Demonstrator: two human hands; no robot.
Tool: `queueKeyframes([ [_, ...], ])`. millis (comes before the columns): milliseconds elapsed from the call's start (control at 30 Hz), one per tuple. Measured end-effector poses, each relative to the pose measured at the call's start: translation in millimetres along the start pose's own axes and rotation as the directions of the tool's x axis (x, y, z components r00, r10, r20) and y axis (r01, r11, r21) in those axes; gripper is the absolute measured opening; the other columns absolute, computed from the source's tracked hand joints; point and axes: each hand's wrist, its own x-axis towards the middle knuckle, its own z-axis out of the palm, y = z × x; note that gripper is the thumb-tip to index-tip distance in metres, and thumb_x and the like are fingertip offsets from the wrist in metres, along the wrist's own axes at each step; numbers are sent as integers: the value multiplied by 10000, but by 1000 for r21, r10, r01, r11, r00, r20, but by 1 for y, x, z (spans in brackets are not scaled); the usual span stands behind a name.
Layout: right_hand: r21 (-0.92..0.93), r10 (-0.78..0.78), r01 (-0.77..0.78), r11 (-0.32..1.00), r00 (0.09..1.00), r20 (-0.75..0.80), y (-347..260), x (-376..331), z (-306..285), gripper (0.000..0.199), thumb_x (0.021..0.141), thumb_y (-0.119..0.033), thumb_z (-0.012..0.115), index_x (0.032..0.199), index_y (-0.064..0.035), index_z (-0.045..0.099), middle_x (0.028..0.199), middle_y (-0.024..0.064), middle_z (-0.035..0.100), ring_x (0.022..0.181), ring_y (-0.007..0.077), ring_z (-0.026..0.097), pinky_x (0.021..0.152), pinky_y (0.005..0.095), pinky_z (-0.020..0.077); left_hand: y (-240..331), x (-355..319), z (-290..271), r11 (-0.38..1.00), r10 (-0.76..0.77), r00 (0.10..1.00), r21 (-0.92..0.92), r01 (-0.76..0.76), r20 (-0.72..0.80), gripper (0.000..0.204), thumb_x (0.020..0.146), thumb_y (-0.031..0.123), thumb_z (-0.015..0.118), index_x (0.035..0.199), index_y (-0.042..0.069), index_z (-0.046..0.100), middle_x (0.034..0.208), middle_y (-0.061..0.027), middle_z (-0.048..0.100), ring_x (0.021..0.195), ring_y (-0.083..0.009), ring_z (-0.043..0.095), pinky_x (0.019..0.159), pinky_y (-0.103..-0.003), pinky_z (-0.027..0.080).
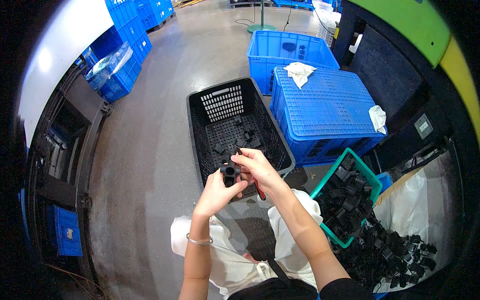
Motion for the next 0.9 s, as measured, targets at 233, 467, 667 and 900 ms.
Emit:
queueKeyframes([
  [233,-43,-71,64,997,976,-204,37,22,-21,160,888,-192,606,779,-80,571,635,-22,545,451,50,458,398,206,334,-16,13,14,993,-62,998,105,63,-6,453,758,293,725,1029,-33,566,871,-185,685,754,-268,694,689,-351,529],
  [467,-532,-170,-17,846,939,-300,10,87,-65,148,791,-92,468,676,-21,529,476,90,488,366,222,481,358,388,369,-91,61,23,817,-1,901,519,251,-434,689,735,322,719,1278,11,432,1163,-288,582,1078,-410,584,934,-453,459],
  [667,-930,-336,-282,-237,922,-194,-203,134,-121,157,719,-92,592,757,-78,744,808,87,723,779,215,700,771,428,531,-153,100,89,830,-173,938,468,303,-301,741,720,353,748,1280,-30,451,1282,-282,531,1204,-362,521,1009,-418,406],
  [900,-925,-382,-374,-70,867,-321,-187,164,-106,169,719,-84,594,810,-38,728,801,120,715,749,243,697,720,419,537,-132,62,69,974,99,986,214,-69,-135,602,812,203,662,1330,0,433,1325,-206,503,1238,-308,479,1030,-387,389],
])
